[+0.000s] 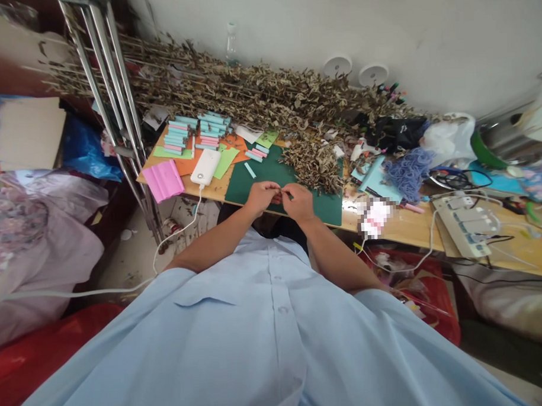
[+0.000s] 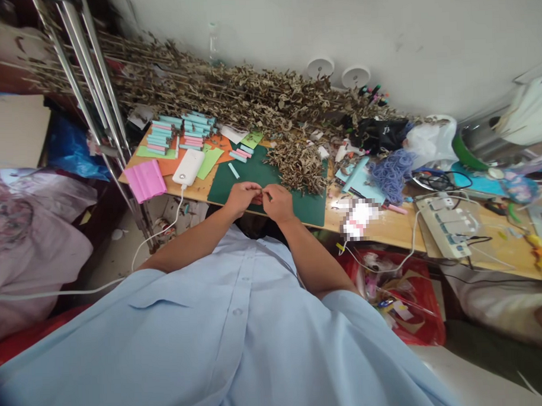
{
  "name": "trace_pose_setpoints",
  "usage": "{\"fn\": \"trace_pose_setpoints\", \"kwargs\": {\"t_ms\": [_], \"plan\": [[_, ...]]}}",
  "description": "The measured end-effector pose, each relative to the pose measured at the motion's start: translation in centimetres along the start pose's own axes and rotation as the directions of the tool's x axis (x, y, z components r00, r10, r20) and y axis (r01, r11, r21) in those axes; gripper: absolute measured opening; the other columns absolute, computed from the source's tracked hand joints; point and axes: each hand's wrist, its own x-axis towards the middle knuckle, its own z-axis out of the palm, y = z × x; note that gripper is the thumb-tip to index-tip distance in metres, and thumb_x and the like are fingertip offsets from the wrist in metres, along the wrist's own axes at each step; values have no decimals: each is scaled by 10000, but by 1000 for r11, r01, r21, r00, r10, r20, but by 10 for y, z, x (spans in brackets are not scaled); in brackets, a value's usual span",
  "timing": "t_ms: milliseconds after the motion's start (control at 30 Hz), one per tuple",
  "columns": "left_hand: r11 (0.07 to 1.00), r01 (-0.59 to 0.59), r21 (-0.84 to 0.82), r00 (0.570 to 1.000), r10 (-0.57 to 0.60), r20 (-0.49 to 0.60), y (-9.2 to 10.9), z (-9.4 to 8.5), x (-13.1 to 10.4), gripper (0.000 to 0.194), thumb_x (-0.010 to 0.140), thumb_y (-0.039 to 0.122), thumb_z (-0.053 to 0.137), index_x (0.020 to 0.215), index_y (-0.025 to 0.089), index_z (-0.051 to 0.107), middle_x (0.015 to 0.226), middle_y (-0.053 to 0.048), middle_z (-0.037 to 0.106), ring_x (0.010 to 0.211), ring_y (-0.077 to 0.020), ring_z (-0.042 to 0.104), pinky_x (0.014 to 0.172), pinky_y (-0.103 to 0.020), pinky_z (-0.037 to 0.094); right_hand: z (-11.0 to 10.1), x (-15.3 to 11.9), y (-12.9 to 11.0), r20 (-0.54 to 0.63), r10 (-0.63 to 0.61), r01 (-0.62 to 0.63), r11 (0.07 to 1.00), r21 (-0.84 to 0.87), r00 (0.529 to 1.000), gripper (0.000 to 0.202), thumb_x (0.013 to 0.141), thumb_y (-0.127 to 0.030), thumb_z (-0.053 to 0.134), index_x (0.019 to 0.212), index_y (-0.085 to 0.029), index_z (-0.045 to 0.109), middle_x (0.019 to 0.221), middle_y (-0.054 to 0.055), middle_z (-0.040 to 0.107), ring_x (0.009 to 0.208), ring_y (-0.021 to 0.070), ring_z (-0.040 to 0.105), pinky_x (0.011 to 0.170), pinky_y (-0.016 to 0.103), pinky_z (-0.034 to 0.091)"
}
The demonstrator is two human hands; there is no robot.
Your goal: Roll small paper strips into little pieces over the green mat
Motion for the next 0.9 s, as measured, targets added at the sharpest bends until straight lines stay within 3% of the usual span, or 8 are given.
{"fn": "trace_pose_setpoints", "kwargs": {"t_ms": [167,367,433,567,667,767,900], "plan": [[994,69,-88,993,-60,102,-4,-6,2,72,877,110,747,911,97,684,741,-49,749,662,-137,741,733,-278,635,5,-3,-3,-51,262,-252,956,147,964,164,856,-312,649,853,-217,783,851,62,793,786,230,715,820,378,584],[999,40,-15,999,-39,38,-2,-1,0,50,921,56,653,899,86,687,687,-50,733,601,-138,723,682,-270,622,6,3,-1,31,384,-376,879,294,923,109,777,-312,701,785,-224,766,770,26,766,733,207,688,800,373,586],[1000,17,-6,1000,-17,20,-1,2,-2,48,921,57,653,903,87,686,685,-46,732,583,-132,713,680,-272,621,8,6,1,83,480,-466,772,432,873,67,733,-285,731,757,-224,743,728,12,748,709,204,693,783,383,606],[999,36,-41,999,-36,2,0,2,-3,25,905,81,699,913,93,678,713,-53,740,616,-143,728,709,-288,625,14,8,1,270,639,-613,404,679,720,124,673,-257,791,751,-223,701,706,1,747,684,212,725,767,422,650],[995,63,-81,998,-63,0,1,-1,-2,51,901,92,715,931,97,675,739,-56,748,629,-136,731,722,-281,622,15,7,-1,298,636,-590,311,745,712,174,652,-269,818,771,-218,702,747,12,766,708,222,740,785,440,660],[991,76,-106,997,-77,-6,3,-2,-1,40,909,89,705,929,99,672,760,-59,753,636,-132,733,725,-273,619,15,5,-3,209,611,-525,398,753,764,200,677,-322,819,810,-225,706,795,9,773,772,226,744,821,440,655],[988,106,-115,994,-107,0,5,-1,-2,13,930,80,672,933,93,673,743,-65,748,652,-146,742,728,-286,623,12,3,-5,36,461,-416,761,497,886,171,753,-332,768,882,-220,762,873,40,787,847,223,726,919,430,610]]}}
